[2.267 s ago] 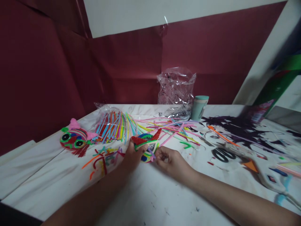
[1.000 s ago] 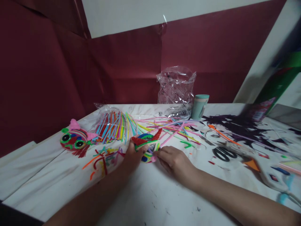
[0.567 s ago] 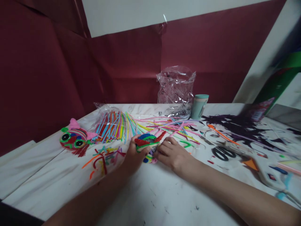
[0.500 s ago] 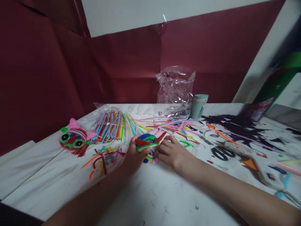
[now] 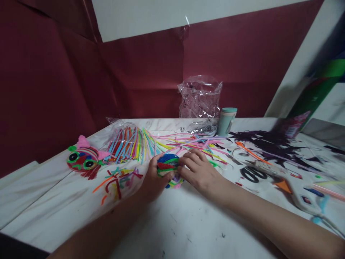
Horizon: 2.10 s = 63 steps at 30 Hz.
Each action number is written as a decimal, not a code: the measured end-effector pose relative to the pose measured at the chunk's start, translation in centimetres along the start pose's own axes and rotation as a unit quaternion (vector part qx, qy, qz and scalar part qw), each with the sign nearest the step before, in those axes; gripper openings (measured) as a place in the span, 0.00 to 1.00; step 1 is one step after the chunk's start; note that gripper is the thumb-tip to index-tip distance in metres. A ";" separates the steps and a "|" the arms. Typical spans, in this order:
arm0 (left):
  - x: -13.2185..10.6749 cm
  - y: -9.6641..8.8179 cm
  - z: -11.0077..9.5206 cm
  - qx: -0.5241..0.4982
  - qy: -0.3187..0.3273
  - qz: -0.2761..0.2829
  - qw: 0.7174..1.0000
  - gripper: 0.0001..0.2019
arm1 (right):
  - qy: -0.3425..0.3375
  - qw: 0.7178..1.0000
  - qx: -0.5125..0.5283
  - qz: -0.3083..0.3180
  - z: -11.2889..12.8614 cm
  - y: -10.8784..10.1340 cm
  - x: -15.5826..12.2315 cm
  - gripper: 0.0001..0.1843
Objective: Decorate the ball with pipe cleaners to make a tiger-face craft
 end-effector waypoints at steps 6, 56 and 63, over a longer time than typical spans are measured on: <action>0.2 0.0 -0.4 0.022 0.000 0.008 1.000 0.31 | 0.108 0.993 -0.012 -0.033 -0.4 1.1 -0.4 0.08; 0.6 0.1 -2.7 -0.110 -0.117 0.008 0.987 0.33 | 0.165 0.974 0.154 -0.023 0.6 2.7 -1.2 0.05; 0.5 0.0 -2.3 -0.125 -0.119 0.020 0.985 0.33 | 0.167 0.971 0.168 -0.026 0.5 2.8 -1.2 0.04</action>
Point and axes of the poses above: each hand's wrist, its own x-axis towards the middle knuckle, its own y-axis out of the palm, z = x × y, the point moved 2 cm from there along x, towards the middle knuckle, and after that the axes turned 14 degrees about y, right-handed, at the moved point
